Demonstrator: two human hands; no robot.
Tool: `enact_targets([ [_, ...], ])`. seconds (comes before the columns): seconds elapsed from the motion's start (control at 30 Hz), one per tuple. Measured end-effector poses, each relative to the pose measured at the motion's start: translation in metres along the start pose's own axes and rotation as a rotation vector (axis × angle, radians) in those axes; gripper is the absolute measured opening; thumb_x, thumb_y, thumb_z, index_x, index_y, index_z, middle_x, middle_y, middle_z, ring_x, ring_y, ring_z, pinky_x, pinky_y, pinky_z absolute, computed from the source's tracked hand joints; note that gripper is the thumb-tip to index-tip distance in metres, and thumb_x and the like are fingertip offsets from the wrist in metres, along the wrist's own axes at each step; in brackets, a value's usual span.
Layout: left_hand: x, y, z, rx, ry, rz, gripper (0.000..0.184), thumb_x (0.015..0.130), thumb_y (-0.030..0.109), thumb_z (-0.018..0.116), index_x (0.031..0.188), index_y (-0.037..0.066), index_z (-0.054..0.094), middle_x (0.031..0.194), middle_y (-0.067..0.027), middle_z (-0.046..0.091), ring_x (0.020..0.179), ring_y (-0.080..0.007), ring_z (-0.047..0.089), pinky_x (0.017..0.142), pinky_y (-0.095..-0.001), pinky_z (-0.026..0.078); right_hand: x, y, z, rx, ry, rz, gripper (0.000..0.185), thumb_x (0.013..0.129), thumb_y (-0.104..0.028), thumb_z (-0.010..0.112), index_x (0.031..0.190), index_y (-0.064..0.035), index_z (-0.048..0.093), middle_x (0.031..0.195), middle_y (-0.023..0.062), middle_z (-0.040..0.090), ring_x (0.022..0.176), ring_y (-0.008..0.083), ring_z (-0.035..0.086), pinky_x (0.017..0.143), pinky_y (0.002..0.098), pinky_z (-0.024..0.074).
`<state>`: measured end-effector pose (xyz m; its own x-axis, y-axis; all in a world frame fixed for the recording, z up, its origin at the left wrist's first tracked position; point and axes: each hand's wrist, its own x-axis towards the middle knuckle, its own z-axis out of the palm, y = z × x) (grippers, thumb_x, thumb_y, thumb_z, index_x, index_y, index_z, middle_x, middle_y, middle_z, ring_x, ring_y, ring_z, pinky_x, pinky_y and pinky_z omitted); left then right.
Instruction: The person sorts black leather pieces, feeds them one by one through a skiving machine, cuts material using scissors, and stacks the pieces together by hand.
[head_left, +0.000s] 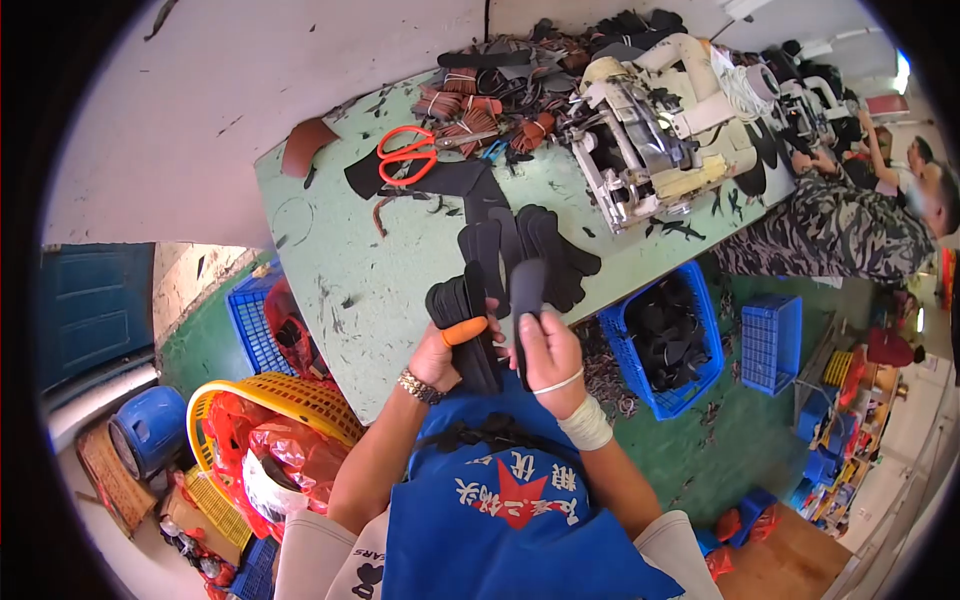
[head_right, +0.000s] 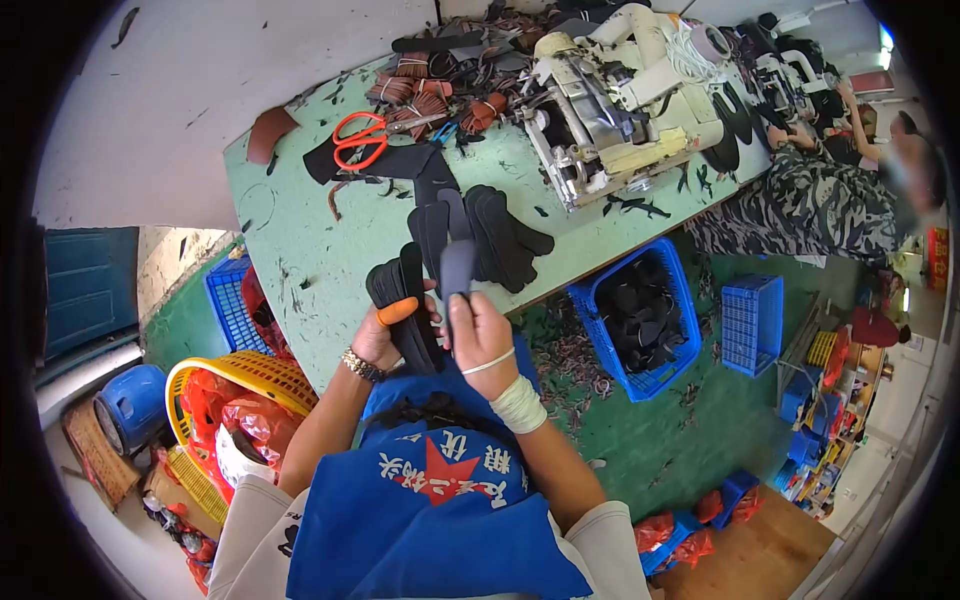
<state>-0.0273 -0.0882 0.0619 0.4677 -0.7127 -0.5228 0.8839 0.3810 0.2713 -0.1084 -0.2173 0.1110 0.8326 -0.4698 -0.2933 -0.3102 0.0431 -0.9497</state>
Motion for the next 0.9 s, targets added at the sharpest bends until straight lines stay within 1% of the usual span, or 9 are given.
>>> enact_targets([
  [0.03,-0.002,-0.005,0.0,0.005,0.002,-0.004,0.023,0.081,0.001,0.063,0.104,0.0,0.063,0.09,-0.011,0.067,0.075,-0.0181,0.064,0.072,-0.0307,0.053,-0.003,0.004,0.0,0.005,0.004,0.002,0.02,0.095,-0.017,0.053,0.086,0.0007,0.055,0.066,0.0098,0.058,0.046,0.0186,0.049,0.048,0.0303,0.0439],
  [0.17,0.0,-0.02,-0.006,0.249,0.289,0.185,0.025,0.079,-0.002,0.064,0.104,0.002,0.064,0.09,-0.0084,0.067,0.078,-0.0174,0.063,0.072,-0.0287,0.051,-0.001,0.027,0.002,-0.883,-0.186,-0.237,0.021,0.091,-0.019,0.057,0.083,0.0007,0.056,0.066,0.0138,0.06,0.047,0.0259,0.05,0.049,0.0341,0.0447],
  [0.27,-0.003,-0.016,-0.036,0.197,0.336,0.224,0.027,0.079,-0.001,0.064,0.106,0.003,0.063,0.091,-0.0075,0.066,0.078,-0.0168,0.062,0.072,-0.0286,0.05,0.028,0.033,-0.001,-0.82,-0.203,-0.153,0.022,0.087,-0.021,0.061,0.078,0.0,0.058,0.07,0.0164,0.06,0.053,0.0328,0.054,0.05,0.0392,0.0448],
  [0.33,-0.007,-0.009,-0.051,0.147,0.37,0.252,0.028,0.08,0.001,0.064,0.107,0.004,0.063,0.093,-0.0066,0.065,0.078,-0.0162,0.061,0.072,-0.0286,0.049,0.057,0.069,0.007,-1.085,0.121,-0.328,0.017,0.082,-0.017,0.064,0.074,-0.0027,0.06,0.072,0.0144,0.061,0.06,0.0299,0.06,0.048,0.0389,0.0451],
  [0.37,-0.007,-0.008,-0.053,0.151,0.366,0.252,0.028,0.08,0.001,0.064,0.107,0.004,0.063,0.093,-0.0066,0.065,0.078,-0.0162,0.061,0.072,-0.0286,0.049,0.066,0.082,0.011,-1.083,0.127,-0.329,0.017,0.082,-0.017,0.064,0.074,-0.0027,0.06,0.072,0.0144,0.061,0.06,0.0299,0.06,0.048,0.0389,0.0451],
  [0.5,-0.008,-0.01,-0.055,0.245,0.462,0.301,0.027,0.078,-0.002,0.064,0.105,0.003,0.063,0.089,-0.0066,0.066,0.073,-0.0161,0.06,0.069,-0.0274,0.048,0.091,0.118,0.033,-1.544,0.271,-0.272,0.011,0.078,-0.015,0.064,0.072,-0.0063,0.061,0.073,0.0139,0.062,0.062,0.0269,0.061,0.051,0.0379,0.0479],
  [0.67,0.024,-0.015,-0.07,0.342,0.615,0.329,0.025,0.078,-0.003,0.064,0.102,0.003,0.064,0.086,-0.0072,0.066,0.07,-0.0176,0.061,0.068,-0.0279,0.049,0.105,0.123,0.042,-1.611,0.376,-0.313,0.008,0.075,-0.016,0.065,0.073,-0.0086,0.062,0.071,0.0138,0.061,0.063,0.0243,0.062,0.056,0.037,0.0508],
  [0.77,0.044,-0.015,-0.073,0.317,0.589,0.324,0.024,0.076,-0.004,0.065,0.1,0.003,0.064,0.088,-0.0075,0.066,0.071,-0.0175,0.062,0.068,-0.0281,0.05,0.104,0.088,0.021,-1.534,0.243,-0.164,0.013,0.078,-0.016,0.062,0.078,-0.004,0.067,0.073,0.0162,0.065,0.065,0.0273,0.064,0.061,0.0375,0.0522],
  [0.9,0.05,-0.01,-0.067,0.258,0.514,0.32,0.024,0.074,-0.004,0.067,0.097,0.002,0.065,0.089,-0.008,0.067,0.073,-0.0172,0.062,0.069,-0.0284,0.051,0.1,0.074,-0.031,-0.686,0.182,-0.187,0.026,0.079,-0.019,0.064,0.093,0.0023,0.068,0.083,0.0155,0.071,0.07,0.0351,0.064,0.067,0.0395,0.0516],
])
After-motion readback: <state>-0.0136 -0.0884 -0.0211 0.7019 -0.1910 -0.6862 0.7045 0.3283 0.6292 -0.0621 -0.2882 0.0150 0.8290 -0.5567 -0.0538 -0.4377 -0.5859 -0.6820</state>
